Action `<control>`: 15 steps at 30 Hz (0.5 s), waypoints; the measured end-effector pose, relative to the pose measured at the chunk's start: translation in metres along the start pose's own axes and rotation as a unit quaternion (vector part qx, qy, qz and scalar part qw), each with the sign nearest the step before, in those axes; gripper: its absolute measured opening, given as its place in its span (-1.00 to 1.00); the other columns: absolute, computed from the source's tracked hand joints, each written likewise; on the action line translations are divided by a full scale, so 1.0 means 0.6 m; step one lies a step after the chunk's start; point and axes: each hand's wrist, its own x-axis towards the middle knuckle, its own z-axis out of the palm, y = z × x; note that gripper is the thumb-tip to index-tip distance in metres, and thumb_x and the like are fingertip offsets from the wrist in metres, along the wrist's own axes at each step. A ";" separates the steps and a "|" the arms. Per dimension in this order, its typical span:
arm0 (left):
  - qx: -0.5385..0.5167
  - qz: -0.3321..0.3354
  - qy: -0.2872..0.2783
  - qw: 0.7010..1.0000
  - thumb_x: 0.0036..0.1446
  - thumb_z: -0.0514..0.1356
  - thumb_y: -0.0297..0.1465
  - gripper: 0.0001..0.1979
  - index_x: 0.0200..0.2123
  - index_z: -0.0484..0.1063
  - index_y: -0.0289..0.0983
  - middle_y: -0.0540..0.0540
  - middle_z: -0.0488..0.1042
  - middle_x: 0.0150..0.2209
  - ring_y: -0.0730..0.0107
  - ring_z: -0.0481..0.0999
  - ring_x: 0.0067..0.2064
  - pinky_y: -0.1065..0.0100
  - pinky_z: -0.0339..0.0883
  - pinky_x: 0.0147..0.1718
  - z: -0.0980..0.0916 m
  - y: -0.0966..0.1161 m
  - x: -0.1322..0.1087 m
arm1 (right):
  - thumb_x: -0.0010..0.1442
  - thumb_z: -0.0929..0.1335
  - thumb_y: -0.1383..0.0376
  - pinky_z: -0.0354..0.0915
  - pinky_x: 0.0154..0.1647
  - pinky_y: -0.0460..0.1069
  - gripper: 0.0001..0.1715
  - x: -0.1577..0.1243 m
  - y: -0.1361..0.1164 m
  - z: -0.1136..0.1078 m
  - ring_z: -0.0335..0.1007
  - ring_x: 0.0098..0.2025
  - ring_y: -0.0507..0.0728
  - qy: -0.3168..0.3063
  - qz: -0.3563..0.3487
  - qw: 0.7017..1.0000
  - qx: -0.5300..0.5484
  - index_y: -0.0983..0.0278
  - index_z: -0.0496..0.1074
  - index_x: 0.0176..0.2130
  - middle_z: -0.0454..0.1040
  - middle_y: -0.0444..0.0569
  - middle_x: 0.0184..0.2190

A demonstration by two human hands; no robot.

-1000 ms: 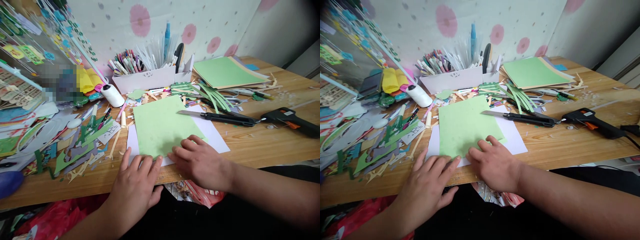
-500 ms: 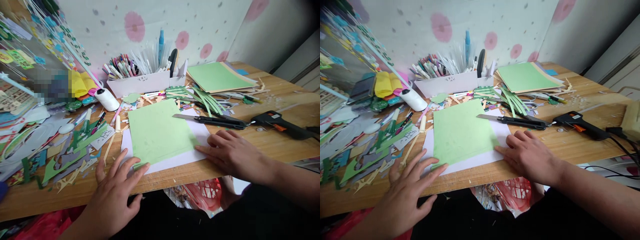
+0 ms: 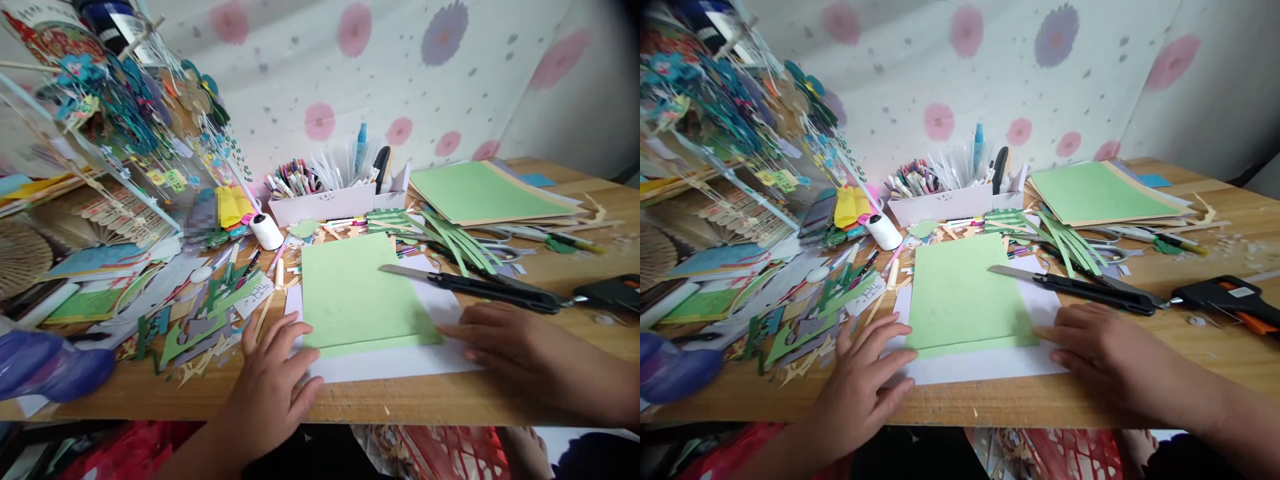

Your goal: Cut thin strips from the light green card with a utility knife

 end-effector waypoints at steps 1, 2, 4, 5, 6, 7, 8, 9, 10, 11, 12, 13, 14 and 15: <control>-0.019 0.016 -0.003 1.000 0.14 0.16 -0.43 -0.85 -0.24 0.51 -0.18 -0.15 0.44 -0.05 0.03 0.36 0.07 -0.21 0.04 0.15 -0.002 0.005 0.015 | 0.31 0.25 0.24 0.44 -0.31 -0.01 -0.64 0.002 0.004 -0.002 0.45 -0.22 0.12 -0.014 0.014 1.000 0.002 0.04 0.43 0.06 0.49 -0.02 -0.17; -0.038 0.037 -0.016 0.998 0.18 0.13 -0.45 -0.85 -0.24 0.49 -0.21 -0.14 0.44 -0.09 0.12 0.39 0.00 -0.06 0.21 0.07 -0.003 0.011 0.031 | 0.31 0.25 0.27 0.45 -0.27 0.03 -0.65 0.004 0.010 -0.004 0.45 -0.19 0.15 -0.013 0.036 0.999 -0.005 0.09 0.43 0.05 0.47 0.03 -0.14; -0.054 0.088 -0.063 0.993 0.21 0.10 -0.49 -0.83 -0.19 0.46 -0.22 -0.12 0.43 -0.12 0.23 0.41 -0.11 0.18 0.36 -0.13 -0.001 0.025 0.065 | 0.31 0.26 0.28 0.44 -0.19 0.11 -0.68 0.006 0.025 -0.006 0.43 -0.13 0.21 -0.001 0.083 0.995 -0.047 0.19 0.45 0.02 0.45 0.11 -0.09; -0.043 0.116 -0.088 0.988 0.21 0.09 -0.51 -0.82 -0.17 0.45 -0.22 -0.10 0.43 -0.13 0.26 0.41 -0.14 0.23 0.37 -0.18 0.002 0.033 0.083 | 0.31 0.25 0.28 0.43 -0.15 0.14 -0.68 0.006 0.032 -0.006 0.42 -0.11 0.24 -0.002 0.098 0.993 -0.070 0.23 0.45 0.01 0.44 0.14 -0.07; -0.026 0.144 -0.112 0.983 0.20 0.10 -0.53 -0.81 -0.16 0.43 -0.22 -0.09 0.42 -0.14 0.26 0.41 -0.15 0.24 0.38 -0.20 0.006 0.041 0.101 | 0.32 0.24 0.27 0.41 -0.10 0.16 -0.65 0.006 0.039 -0.006 0.41 -0.09 0.26 -0.016 0.108 0.990 -0.086 0.27 0.44 0.03 0.44 0.17 -0.06; -0.009 0.167 -0.128 0.977 0.20 0.11 -0.53 -0.82 -0.16 0.43 -0.23 -0.09 0.42 -0.15 0.25 0.40 -0.16 0.24 0.38 -0.21 0.011 0.047 0.119 | 0.33 0.23 0.27 0.40 -0.08 0.16 -0.62 0.006 0.045 -0.004 0.41 -0.07 0.27 -0.037 0.112 0.988 -0.095 0.30 0.43 0.06 0.43 0.20 -0.05; 0.009 0.187 -0.142 0.972 0.21 0.12 -0.51 -0.82 -0.14 0.42 -0.23 -0.10 0.41 -0.15 0.24 0.40 -0.16 0.23 0.38 -0.21 0.017 0.054 0.135 | 0.32 0.23 0.26 0.40 -0.07 0.17 -0.59 0.006 0.050 -0.002 0.41 -0.08 0.28 -0.047 0.116 0.987 -0.101 0.33 0.41 0.09 0.43 0.21 -0.05; 0.021 0.203 -0.157 0.966 0.21 0.14 -0.47 -0.81 -0.10 0.41 -0.23 -0.11 0.40 -0.15 0.22 0.41 -0.16 0.21 0.38 -0.22 0.024 0.059 0.150 | 0.31 0.25 0.23 0.40 -0.08 0.19 -0.56 0.006 0.054 0.001 0.41 -0.09 0.29 -0.049 0.120 0.986 -0.105 0.35 0.39 0.11 0.43 0.21 -0.05; 0.029 0.212 -0.170 0.962 0.21 0.16 -0.45 -0.80 -0.08 0.41 -0.22 -0.11 0.40 -0.16 0.21 0.41 -0.17 0.21 0.38 -0.23 0.031 0.063 0.163 | 0.30 0.26 0.22 0.40 -0.09 0.20 -0.52 0.005 0.058 0.003 0.41 -0.10 0.30 -0.047 0.126 0.985 -0.108 0.37 0.37 0.14 0.43 0.21 -0.06; 0.032 0.219 -0.179 0.959 0.21 0.17 -0.42 -0.79 -0.06 0.40 -0.21 -0.10 0.39 -0.17 0.21 0.41 -0.18 0.21 0.38 -0.25 0.038 0.065 0.173 | 0.29 0.26 0.21 0.40 -0.10 0.20 -0.49 0.005 0.061 0.006 0.41 -0.10 0.30 -0.044 0.135 0.984 -0.111 0.38 0.36 0.16 0.42 0.21 -0.06; 0.028 0.221 -0.185 0.957 0.21 0.18 -0.42 -0.78 -0.05 0.41 -0.20 -0.09 0.39 -0.17 0.23 0.41 -0.20 0.22 0.37 -0.26 0.046 0.066 0.180 | 0.29 0.26 0.21 0.40 -0.10 0.20 -0.48 0.005 0.063 0.008 0.41 -0.09 0.29 -0.047 0.144 0.982 -0.113 0.38 0.35 0.17 0.42 0.20 -0.05; 0.020 0.220 -0.186 0.957 0.21 0.18 -0.42 -0.77 -0.05 0.41 -0.20 -0.08 0.38 -0.18 0.24 0.41 -0.21 0.25 0.36 -0.27 0.053 0.066 0.185 | 0.29 0.26 0.23 0.39 -0.09 0.18 -0.48 0.004 0.064 0.010 0.41 -0.09 0.28 -0.051 0.152 0.980 -0.113 0.38 0.34 0.17 0.42 0.19 -0.05; 0.009 0.217 -0.184 0.959 0.20 0.18 -0.44 -0.77 -0.05 0.41 -0.19 -0.07 0.38 -0.19 0.26 0.40 -0.21 0.27 0.35 -0.27 0.059 0.065 0.187 | 0.28 0.26 0.26 0.39 -0.08 0.17 -0.49 0.004 0.066 0.011 0.41 -0.08 0.26 -0.055 0.157 0.980 -0.112 0.37 0.34 0.18 0.41 0.17 -0.04; -0.004 0.214 -0.182 0.960 0.20 0.17 -0.45 -0.75 -0.04 0.41 -0.19 -0.06 0.38 -0.19 0.28 0.40 -0.21 0.29 0.34 -0.28 0.063 0.063 0.188 | 0.27 0.26 0.28 0.38 -0.08 0.15 -0.50 0.003 0.067 0.011 0.41 -0.08 0.24 -0.057 0.156 0.980 -0.109 0.35 0.34 0.17 0.41 0.16 -0.03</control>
